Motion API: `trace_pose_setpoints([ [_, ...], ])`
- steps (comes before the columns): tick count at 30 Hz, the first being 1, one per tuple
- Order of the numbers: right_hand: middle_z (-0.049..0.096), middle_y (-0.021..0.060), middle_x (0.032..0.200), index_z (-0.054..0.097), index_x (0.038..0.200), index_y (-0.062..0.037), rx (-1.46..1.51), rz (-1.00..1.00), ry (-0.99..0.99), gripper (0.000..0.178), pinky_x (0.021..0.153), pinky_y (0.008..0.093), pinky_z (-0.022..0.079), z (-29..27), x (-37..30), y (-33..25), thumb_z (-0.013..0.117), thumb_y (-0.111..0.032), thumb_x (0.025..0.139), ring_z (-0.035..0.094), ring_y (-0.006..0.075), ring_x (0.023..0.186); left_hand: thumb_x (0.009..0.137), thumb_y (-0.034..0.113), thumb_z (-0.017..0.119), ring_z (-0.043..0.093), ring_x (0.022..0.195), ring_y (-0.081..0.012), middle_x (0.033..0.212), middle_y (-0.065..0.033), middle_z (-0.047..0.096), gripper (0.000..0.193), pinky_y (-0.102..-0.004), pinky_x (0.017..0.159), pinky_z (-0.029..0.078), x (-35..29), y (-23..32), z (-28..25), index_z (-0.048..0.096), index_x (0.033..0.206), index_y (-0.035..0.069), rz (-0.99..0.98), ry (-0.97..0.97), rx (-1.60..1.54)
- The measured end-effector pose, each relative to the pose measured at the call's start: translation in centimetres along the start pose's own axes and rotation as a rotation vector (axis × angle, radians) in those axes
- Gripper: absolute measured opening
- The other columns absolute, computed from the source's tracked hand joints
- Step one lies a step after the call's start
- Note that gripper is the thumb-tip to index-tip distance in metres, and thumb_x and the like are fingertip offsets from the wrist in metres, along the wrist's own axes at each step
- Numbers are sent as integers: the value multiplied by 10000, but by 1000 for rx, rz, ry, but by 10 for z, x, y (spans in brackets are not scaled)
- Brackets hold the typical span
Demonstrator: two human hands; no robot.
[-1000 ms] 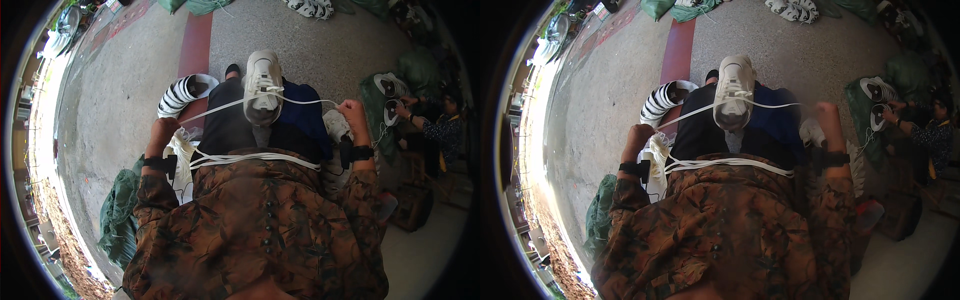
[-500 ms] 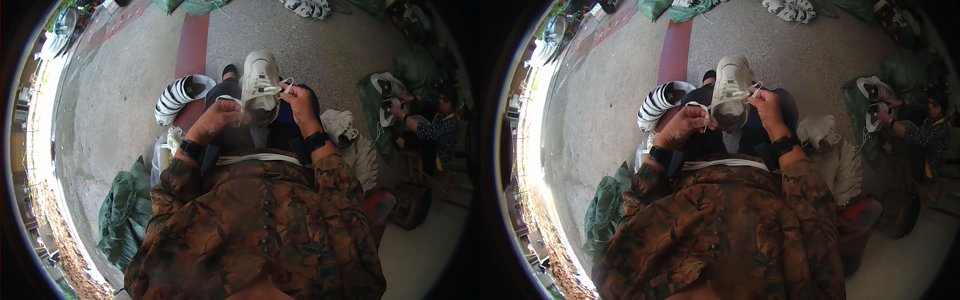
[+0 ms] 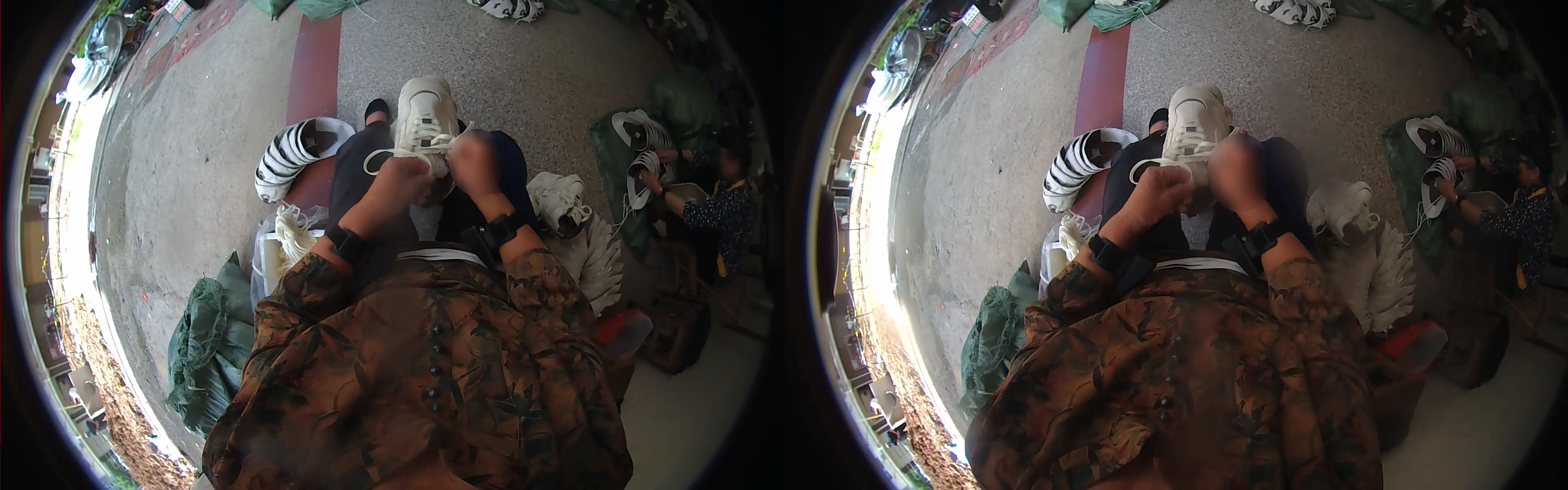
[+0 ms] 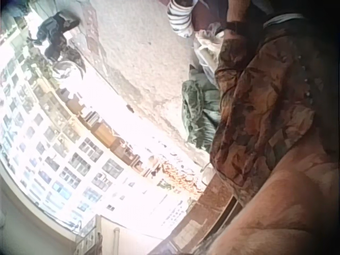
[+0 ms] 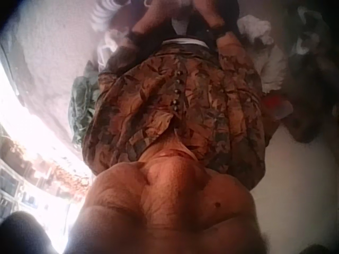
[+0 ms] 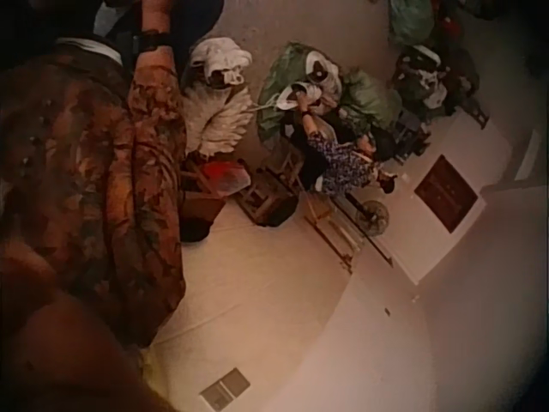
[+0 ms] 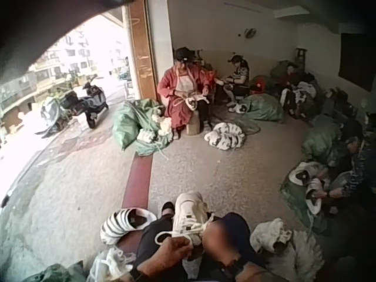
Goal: The person threads a white shoelace through the eyelets of a white sneaker held on their lap. They pull the lace tight and adjust the loops repeatedly to secure the lacing pattern.
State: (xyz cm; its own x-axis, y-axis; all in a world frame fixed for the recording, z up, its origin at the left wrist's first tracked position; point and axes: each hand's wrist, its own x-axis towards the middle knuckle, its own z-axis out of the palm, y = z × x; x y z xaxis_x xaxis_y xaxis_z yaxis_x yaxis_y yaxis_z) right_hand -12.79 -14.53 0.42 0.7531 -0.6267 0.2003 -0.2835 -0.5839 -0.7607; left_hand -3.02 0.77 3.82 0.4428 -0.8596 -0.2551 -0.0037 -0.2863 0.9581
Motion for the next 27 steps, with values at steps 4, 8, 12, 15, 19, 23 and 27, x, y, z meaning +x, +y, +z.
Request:
trace_pose_setpoints([
  [4, 571, 178, 688, 574, 742, -18, -54, -73, 122, 141, 563, 441, 470, -5, -8, 0, 630, -145, 765, 607, 338, 686, 843, 91, 561, 548, 542, -85, 625, -36, 574, 113, -267, 479, 444, 14, 5, 15, 586, 801, -10, 8, 31, 37],
  [8, 570, 169, 697, 581, 766, -27, -335, -227, 3, 160, 568, 435, 485, -10, -20, -20, 613, -181, 795, 601, 345, 655, 814, 54, 545, 571, 533, -130, 596, -80, 576, 118, -296, 479, 453, 30, -13, 19, 547, 717, -14, 200, 80, 322],
  [12, 580, 176, 724, 577, 775, -26, -387, -208, -49, 137, 576, 433, 493, -12, -21, -19, 573, -161, 799, 603, 345, 652, 667, 167, 609, 627, 595, -312, 629, -138, 613, 139, -404, 572, 500, 41, -16, 26, 627, 595, 49, 347, 121, 623],
  [15, 586, 175, 710, 576, 759, -25, -396, -211, -60, 124, 581, 430, 496, -10, -23, -18, 554, -143, 791, 606, 340, 653, 785, 81, 561, 612, 539, -222, 572, -144, 593, 138, -348, 525, 484, 42, -14, 27, 596, 710, -30, 341, 115, 626],
  [19, 591, 155, 650, 577, 720, -39, -395, -230, -17, 123, 585, 429, 496, -6, -23, -14, 551, -141, 784, 611, 326, 656, 751, 96, 585, 615, 545, -276, 602, -170, 604, 132, -378, 552, 491, 41, -11, 23, 597, 712, -29, 392, 93, 700],
  [23, 586, 133, 600, 579, 679, -57, -436, -185, -20, 137, 581, 433, 489, -9, -23, -15, 555, -148, 778, 615, 313, 663, 751, 90, 608, 612, 554, -223, 614, -130, 608, 110, -338, 532, 482, 13, -3, -3, 611, 711, -12, 318, -141, 640],
  [27, 581, 132, 597, 573, 640, -56, -439, -169, -1, 166, 571, 426, 481, -11, -23, -22, 568, -155, 773, 598, 319, 647, 762, 73, 627, 581, 548, -141, 633, -72, 612, 81, -259, 492, 438, -16, -14, -32, 617, 721, 4, -77, -228, 217],
])
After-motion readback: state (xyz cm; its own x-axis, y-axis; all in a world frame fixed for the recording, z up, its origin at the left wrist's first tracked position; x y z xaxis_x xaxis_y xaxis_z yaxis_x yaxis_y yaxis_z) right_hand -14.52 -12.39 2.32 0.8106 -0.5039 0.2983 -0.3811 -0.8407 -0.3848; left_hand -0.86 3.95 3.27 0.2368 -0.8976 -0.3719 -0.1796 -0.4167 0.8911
